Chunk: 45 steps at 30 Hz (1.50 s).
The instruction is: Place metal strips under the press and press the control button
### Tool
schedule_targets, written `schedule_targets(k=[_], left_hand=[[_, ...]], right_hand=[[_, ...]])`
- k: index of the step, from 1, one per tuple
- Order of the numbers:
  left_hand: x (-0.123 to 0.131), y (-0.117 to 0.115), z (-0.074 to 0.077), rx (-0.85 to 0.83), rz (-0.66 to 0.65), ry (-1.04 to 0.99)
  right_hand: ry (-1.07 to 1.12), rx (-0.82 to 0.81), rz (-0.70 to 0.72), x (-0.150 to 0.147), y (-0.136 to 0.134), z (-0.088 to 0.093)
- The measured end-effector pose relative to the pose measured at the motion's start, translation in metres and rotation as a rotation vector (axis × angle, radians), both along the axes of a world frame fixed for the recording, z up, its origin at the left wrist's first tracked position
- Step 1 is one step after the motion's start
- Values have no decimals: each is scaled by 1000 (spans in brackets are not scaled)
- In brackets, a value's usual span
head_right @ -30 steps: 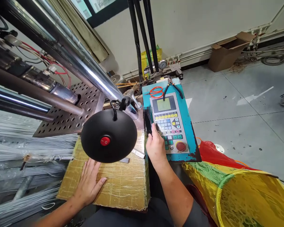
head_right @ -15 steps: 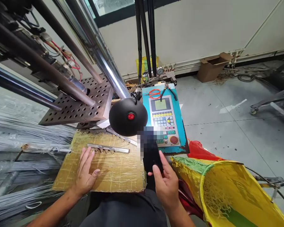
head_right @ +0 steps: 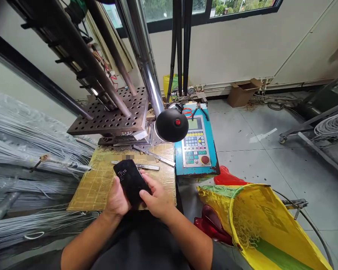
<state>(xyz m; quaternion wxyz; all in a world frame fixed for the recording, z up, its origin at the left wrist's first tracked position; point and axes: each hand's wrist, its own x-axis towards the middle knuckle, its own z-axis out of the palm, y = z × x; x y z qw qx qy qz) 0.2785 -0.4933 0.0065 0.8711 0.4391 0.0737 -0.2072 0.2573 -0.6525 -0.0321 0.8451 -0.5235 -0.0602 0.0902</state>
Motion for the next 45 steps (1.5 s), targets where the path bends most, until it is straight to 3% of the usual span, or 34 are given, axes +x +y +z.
schedule_targets(k=[3,6,13,18,22,29,45], left_hand=[[17,18,2,-68,68,14],[21,31,-2,-131,30,51],[17,38,-10,-152,-57,71],[23,44,-15,-152,-37,129],[23,44,-15,-141,-75,134],[21,37,-9,-111,-80,114],[20,37,-15,19,-44,93]], right_hand=[[-212,-240,34,9,6,-1],[-286,-418,13,10,9,-7],[-316,-399,-120,5,20,-18],[-462,-546,-346,0,21,-14],[-481,-471,-445,-4,17,-12],[-483,-432,-392,-2,15,-12],[-486,-449,-370,-2,17,-15]])
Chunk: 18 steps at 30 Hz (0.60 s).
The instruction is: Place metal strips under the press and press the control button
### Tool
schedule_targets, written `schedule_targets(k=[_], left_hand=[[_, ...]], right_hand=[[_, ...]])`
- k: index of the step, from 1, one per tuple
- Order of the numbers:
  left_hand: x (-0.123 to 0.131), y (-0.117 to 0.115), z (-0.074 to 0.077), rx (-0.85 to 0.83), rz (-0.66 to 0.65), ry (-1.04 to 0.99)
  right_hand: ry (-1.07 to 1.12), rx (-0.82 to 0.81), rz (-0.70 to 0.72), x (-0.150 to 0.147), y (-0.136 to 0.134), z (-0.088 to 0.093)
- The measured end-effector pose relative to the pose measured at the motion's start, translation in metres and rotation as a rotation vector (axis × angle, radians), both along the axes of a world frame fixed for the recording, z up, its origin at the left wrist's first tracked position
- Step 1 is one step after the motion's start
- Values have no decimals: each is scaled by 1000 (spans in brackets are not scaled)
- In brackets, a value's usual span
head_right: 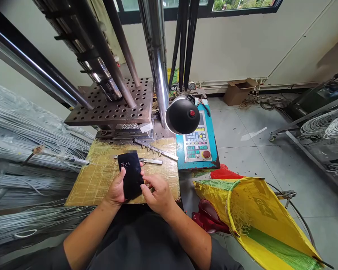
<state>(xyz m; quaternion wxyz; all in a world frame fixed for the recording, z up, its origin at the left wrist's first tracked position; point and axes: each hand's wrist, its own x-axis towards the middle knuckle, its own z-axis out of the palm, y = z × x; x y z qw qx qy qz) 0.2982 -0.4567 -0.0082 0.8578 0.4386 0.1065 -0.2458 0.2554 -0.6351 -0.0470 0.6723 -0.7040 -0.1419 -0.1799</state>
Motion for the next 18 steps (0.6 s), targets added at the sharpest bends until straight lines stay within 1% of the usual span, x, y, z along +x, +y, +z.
schedule_targets(k=[8,14,18], left_hand=[[0,-1,1,-74,-12,26],[0,2,-2,-44,-17,21],[1,2,-1,-63,-28,15]], right_hand=[[-18,-2,13,1,-1,4],[-21,-25,-9,0,-1,3],[-35,-30,-6,1,-2,4]])
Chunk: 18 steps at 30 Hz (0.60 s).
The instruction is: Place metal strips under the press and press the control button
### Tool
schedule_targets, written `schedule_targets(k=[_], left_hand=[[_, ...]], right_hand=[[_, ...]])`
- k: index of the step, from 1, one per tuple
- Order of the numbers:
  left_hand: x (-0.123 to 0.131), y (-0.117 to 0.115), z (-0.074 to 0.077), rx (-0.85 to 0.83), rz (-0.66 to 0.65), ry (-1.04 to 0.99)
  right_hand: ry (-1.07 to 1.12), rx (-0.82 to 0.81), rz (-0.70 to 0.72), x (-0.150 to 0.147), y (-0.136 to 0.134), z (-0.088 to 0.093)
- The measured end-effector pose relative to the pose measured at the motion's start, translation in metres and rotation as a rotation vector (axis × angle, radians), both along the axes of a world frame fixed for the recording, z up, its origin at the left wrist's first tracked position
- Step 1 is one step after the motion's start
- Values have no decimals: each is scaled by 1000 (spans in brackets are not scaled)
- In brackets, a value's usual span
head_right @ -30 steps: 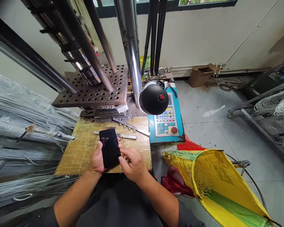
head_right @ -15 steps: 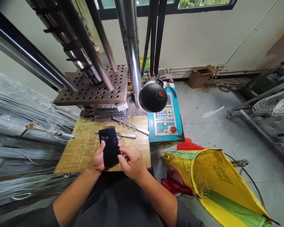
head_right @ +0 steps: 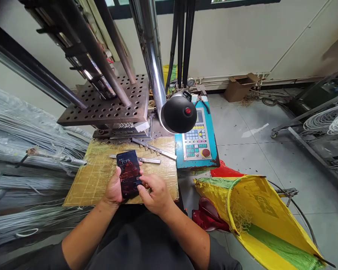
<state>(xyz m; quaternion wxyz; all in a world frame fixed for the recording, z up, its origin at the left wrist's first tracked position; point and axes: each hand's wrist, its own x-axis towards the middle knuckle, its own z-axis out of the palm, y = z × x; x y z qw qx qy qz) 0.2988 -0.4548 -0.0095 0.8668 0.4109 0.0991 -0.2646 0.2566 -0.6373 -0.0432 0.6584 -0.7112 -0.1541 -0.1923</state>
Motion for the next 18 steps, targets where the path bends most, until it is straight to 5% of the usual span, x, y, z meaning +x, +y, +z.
schedule_targets(k=[18], left_hand=[[12,-1,0,-77,-24,13]], right_hand=[[24,-70,13,4,-1,-10]])
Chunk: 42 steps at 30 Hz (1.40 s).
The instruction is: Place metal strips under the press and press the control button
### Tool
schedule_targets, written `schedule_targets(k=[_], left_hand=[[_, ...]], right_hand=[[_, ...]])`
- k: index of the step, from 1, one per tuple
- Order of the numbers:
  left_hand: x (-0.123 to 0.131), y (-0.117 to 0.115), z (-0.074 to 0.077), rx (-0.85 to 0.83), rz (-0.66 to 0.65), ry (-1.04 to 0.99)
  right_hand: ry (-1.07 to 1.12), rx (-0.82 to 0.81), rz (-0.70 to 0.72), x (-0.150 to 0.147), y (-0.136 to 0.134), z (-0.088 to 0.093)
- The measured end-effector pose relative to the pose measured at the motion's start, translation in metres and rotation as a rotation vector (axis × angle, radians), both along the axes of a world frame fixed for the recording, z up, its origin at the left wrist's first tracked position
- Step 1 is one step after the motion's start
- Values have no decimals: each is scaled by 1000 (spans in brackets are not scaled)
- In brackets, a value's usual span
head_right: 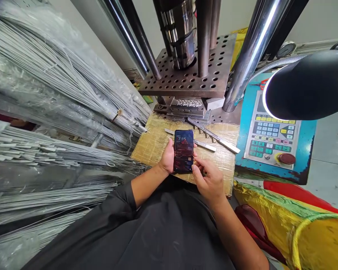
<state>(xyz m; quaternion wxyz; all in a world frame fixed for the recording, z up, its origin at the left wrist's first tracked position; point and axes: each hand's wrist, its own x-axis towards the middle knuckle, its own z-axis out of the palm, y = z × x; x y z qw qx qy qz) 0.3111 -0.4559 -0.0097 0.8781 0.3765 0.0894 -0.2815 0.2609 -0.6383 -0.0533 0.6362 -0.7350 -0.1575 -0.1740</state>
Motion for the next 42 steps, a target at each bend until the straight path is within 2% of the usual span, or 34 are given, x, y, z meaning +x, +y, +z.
schedule_targets(k=[6,15,22,27,31,36,38,42], left_hand=[[3,0,6,8,-15,26],[1,-1,12,-8,-32,31],[2,-4,17,-61,40,85],[2,-5,17,-76,3,148],[3,-5,11,-77,75,136],[2,-3,12,-99,-21,126],[1,-4,15,-100,-2,125],[-2,-6,18,-103,-11,142]], right_hand=[[-19,3,-37,1,1,5],[-45,48,-55,2,1,3],[-159,-51,-111,2,-2,0],[-258,-227,7,4,0,-2],[-310,-417,70,5,4,-3],[-317,-210,-157,-2,3,-4],[-323,-205,-155,-2,2,-4],[-344,-350,-69,2,4,-3]])
